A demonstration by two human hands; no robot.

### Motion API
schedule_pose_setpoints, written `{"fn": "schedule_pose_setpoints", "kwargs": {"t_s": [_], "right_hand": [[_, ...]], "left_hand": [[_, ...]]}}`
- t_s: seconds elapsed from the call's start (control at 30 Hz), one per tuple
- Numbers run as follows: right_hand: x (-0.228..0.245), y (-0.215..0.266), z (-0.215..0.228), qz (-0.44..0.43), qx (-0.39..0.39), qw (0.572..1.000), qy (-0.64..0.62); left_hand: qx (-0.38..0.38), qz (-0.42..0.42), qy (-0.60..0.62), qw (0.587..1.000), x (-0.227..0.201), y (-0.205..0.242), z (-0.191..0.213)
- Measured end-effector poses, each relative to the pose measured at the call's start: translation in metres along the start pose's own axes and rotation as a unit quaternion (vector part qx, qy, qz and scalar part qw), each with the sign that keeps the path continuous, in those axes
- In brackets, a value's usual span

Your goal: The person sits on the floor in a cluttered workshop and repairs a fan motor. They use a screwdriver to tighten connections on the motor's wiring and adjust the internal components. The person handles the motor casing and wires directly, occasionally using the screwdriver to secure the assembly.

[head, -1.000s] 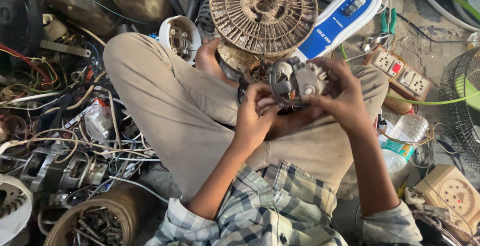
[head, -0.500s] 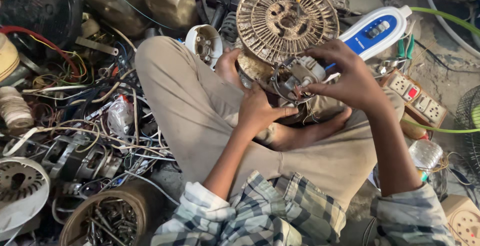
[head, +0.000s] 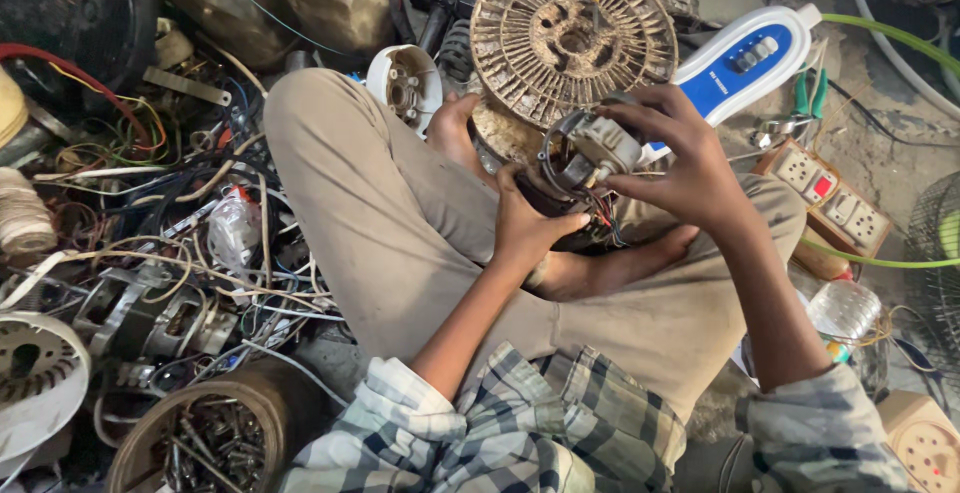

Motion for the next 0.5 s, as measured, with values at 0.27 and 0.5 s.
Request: {"fn": "schedule_pose_setpoints", "kwargs": {"t_s": [0.27,0.5], "right_hand": [[0.005,-0.012,0.003,0.027,0.074,0.997,0.024],[0.012,-0.009,0.004,0.059,0.084,0.994,0.039]], "left_hand": [[-0.046,-0.015,-0.075,0.996,-0.028,0.020,0.005],[-0.030,-0.057,-0.091,0.994,-0.035,0.023,0.004]]}}
Point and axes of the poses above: each hand's wrist, its own y-axis away from the middle knuckle, its own z-axis out of the back of the hand, x = y × z, the point moved 8 cm from there along -y, towards the middle knuckle, and after that the axes turned 13 degrees about z, right-handed, at the moved point
